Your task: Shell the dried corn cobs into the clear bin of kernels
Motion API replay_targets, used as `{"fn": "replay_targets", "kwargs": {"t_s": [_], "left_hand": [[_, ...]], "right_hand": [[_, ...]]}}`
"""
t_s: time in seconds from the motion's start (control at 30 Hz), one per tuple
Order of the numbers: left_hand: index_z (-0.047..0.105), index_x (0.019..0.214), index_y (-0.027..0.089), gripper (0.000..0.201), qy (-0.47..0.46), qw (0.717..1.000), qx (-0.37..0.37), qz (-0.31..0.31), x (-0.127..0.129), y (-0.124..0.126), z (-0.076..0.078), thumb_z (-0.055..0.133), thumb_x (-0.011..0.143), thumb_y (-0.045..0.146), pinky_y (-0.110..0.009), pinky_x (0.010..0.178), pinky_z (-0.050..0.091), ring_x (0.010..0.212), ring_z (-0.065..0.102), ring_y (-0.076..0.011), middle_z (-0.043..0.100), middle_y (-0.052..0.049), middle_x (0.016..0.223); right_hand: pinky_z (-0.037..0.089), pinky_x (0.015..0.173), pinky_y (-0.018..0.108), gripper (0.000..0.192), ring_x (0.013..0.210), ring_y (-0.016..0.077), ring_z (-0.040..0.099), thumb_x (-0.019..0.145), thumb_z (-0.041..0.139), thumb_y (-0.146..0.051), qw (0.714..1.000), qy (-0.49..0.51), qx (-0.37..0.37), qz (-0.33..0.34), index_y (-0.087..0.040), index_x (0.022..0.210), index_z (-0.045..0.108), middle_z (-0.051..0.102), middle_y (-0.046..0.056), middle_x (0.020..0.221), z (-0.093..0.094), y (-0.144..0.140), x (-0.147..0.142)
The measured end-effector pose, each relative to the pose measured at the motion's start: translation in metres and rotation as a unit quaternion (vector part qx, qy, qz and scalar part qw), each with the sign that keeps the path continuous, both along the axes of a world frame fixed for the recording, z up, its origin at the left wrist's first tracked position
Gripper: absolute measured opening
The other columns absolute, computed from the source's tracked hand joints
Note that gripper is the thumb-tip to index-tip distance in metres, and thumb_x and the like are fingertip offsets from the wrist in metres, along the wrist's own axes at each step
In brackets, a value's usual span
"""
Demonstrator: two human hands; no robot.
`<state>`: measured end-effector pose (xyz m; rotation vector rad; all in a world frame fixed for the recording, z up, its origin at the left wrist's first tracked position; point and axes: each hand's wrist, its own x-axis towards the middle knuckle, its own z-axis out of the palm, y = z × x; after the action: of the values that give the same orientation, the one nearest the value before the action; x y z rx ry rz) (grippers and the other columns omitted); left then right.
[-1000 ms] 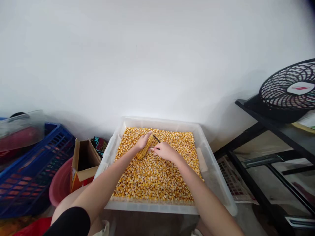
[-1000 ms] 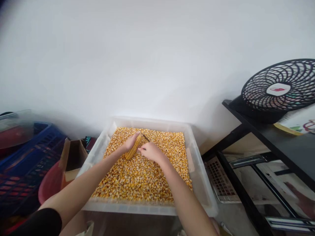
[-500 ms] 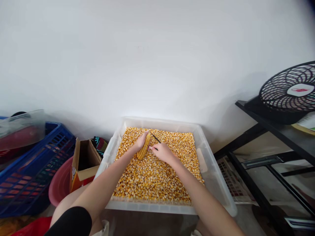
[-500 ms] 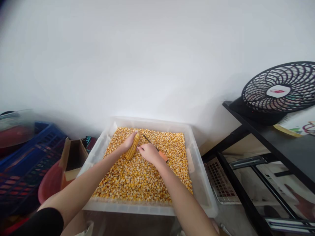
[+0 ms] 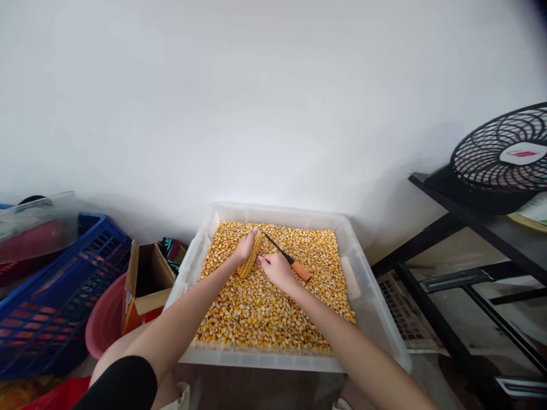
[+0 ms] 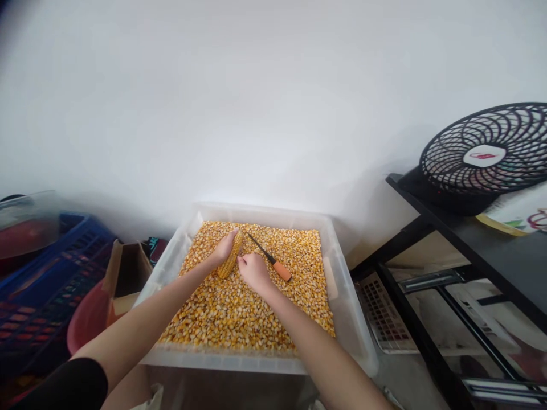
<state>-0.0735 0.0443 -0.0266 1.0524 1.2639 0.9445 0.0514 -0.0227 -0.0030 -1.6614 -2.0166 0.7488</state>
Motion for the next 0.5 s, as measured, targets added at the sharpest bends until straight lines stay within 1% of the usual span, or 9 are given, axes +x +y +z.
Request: {"fn": "replay_targets", "kwargs": {"t_s": [0.1,0.17,0.23,0.3,0.37,0.4,0.43,0.5], "left_hand": [[0.054,0.061,0.015,0.051,0.017,1.000,0.021,-0.004,0.0007,-0.0010,0.0016,0.035,0.076,0.059,-0.026,0.043,0.042,0.042,0.053,-0.0163,0.053,-0.003,0.043],[0.054,0.060,0.015,0.052,0.038,0.999,0.026,-0.010,0.0006,-0.0018,0.0021,0.032,0.077,0.059,-0.026,0.045,0.042,0.043,0.054,-0.0171,0.054,-0.004,0.045],[0.053,0.059,0.015,0.053,0.071,0.996,0.045,-0.013,0.0002,-0.0022,0.0023,0.030,0.078,0.059,-0.027,0.048,0.042,0.046,0.054,-0.0176,0.055,-0.004,0.047],[0.052,0.058,0.016,0.051,0.114,0.989,0.089,-0.009,-0.0004,-0.0024,0.0022,0.030,0.078,0.058,-0.027,0.055,0.043,0.054,0.055,-0.0179,0.056,-0.004,0.052],[0.052,0.059,0.016,0.051,0.149,0.981,0.126,-0.007,-0.0005,-0.0026,0.0019,0.030,0.079,0.056,-0.027,0.061,0.042,0.062,0.055,-0.0183,0.058,-0.004,0.057],[0.052,0.059,0.016,0.051,0.160,0.978,0.133,-0.010,-0.0003,-0.0028,0.0017,0.029,0.079,0.056,-0.026,0.062,0.042,0.064,0.055,-0.0184,0.058,-0.004,0.058],[0.052,0.059,0.016,0.051,0.167,0.977,0.135,-0.016,0.0000,-0.0031,0.0015,0.028,0.079,0.056,-0.026,0.062,0.041,0.064,0.054,-0.0185,0.058,-0.004,0.058],[0.052,0.058,0.016,0.051,0.180,0.975,0.129,-0.023,0.0009,-0.0041,0.0012,0.029,0.079,0.056,-0.026,0.061,0.039,0.062,0.053,-0.0186,0.056,-0.003,0.056]], "right_hand": [[0.026,0.053,0.023,0.034,0.056,0.0123,0.051,0.084,0.042,-0.029,0.995,-0.073,0.054,0.039,-0.014,0.064,0.065,0.064,0.007,0.064,0.0042,-0.0003,0.0030],[0.027,0.054,0.023,0.031,0.058,0.0123,0.052,0.084,0.042,-0.027,0.994,-0.081,0.067,0.040,-0.015,0.068,0.066,0.064,0.008,0.067,0.0040,-0.0006,0.0030],[0.027,0.053,0.022,0.031,0.056,0.0118,0.051,0.083,0.043,-0.027,0.998,-0.046,0.044,0.018,-0.014,0.066,0.065,0.063,0.006,0.063,0.0021,-0.0012,0.0018],[0.027,0.050,0.021,0.034,0.051,0.0108,0.048,0.083,0.042,-0.029,1.000,0.025,-0.014,-0.011,-0.013,0.063,0.064,0.060,0.004,0.056,0.0000,-0.0018,0.0006],[0.027,0.048,0.020,0.037,0.047,0.0100,0.046,0.084,0.040,-0.031,0.994,0.085,-0.067,-0.027,-0.012,0.063,0.064,0.056,0.001,0.050,-0.0016,-0.0024,0.0000],[0.028,0.048,0.020,0.037,0.047,0.0099,0.046,0.084,0.040,-0.031,0.992,0.094,-0.075,-0.027,-0.012,0.063,0.064,0.055,0.001,0.049,-0.0020,-0.0025,-0.0001],[0.027,0.049,0.020,0.037,0.048,0.0099,0.046,0.084,0.041,-0.030,0.994,0.085,-0.067,-0.025,-0.012,0.062,0.064,0.055,0.001,0.050,-0.0022,-0.0026,-0.0001],[0.026,0.050,0.021,0.033,0.051,0.0104,0.047,0.082,0.043,-0.028,0.999,0.029,-0.022,-0.008,-0.012,0.060,0.063,0.058,0.003,0.055,-0.0017,-0.0019,0.0001]]}}
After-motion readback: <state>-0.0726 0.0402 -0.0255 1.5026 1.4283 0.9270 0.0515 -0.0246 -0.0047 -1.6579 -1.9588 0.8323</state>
